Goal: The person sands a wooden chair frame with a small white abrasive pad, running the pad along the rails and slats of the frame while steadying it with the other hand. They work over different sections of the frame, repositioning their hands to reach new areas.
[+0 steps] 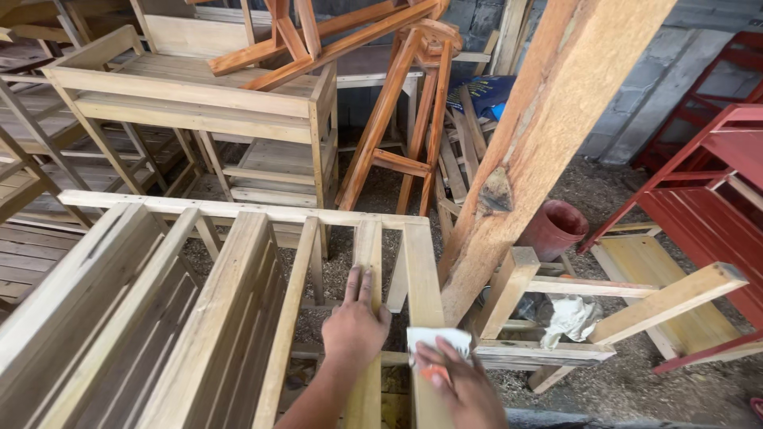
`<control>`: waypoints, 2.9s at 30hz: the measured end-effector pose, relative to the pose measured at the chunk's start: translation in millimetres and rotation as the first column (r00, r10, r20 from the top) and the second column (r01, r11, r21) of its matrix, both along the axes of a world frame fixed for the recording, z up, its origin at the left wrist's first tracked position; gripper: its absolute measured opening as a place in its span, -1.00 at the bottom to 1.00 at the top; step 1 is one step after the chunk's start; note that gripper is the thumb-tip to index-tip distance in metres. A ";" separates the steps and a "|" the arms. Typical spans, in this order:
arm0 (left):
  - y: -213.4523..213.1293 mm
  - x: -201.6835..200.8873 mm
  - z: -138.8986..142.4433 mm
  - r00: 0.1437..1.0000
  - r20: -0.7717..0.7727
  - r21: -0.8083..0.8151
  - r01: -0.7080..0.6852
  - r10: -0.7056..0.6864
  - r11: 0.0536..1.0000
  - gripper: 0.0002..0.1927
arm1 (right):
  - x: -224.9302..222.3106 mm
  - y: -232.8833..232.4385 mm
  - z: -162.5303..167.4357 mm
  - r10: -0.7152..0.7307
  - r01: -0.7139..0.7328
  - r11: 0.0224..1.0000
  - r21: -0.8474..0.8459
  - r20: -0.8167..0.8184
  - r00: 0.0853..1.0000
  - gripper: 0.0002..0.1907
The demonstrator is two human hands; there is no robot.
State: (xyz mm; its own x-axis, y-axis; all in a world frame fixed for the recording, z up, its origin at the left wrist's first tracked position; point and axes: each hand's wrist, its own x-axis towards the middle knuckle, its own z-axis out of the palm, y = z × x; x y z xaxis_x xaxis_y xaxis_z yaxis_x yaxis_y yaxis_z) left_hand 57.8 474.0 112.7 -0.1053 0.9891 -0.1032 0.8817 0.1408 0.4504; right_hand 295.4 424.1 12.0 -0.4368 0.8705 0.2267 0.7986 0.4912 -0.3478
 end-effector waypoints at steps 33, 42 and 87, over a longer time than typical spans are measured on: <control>0.9 1.3 -0.2 0.999 0.036 -0.028 -0.033 0.034 0.999 -0.18 | -23.2 67.5 11.6 -0.096 0.073 0.990 -0.122 -0.194 0.976 -0.43; -7.2 12.4 -10.5 0.995 -0.072 0.068 -0.059 0.064 0.996 -0.23 | 12.6 -83.3 -96.6 0.142 -0.135 0.676 0.724 0.051 0.989 -0.65; 14.3 -115.4 23.2 0.396 0.836 0.248 0.346 -0.381 0.905 -0.46 | -122.5 49.5 71.5 -0.215 -0.189 0.910 -0.368 -0.811 0.544 -0.48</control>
State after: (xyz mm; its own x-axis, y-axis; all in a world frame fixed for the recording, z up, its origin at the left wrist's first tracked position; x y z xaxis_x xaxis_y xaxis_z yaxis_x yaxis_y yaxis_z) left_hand -57.6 488.2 135.9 0.3888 0.9151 0.1069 0.0145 -0.1221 0.9924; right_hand 172.8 473.6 83.5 -0.2170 0.9665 0.1371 0.0571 0.1528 -0.9866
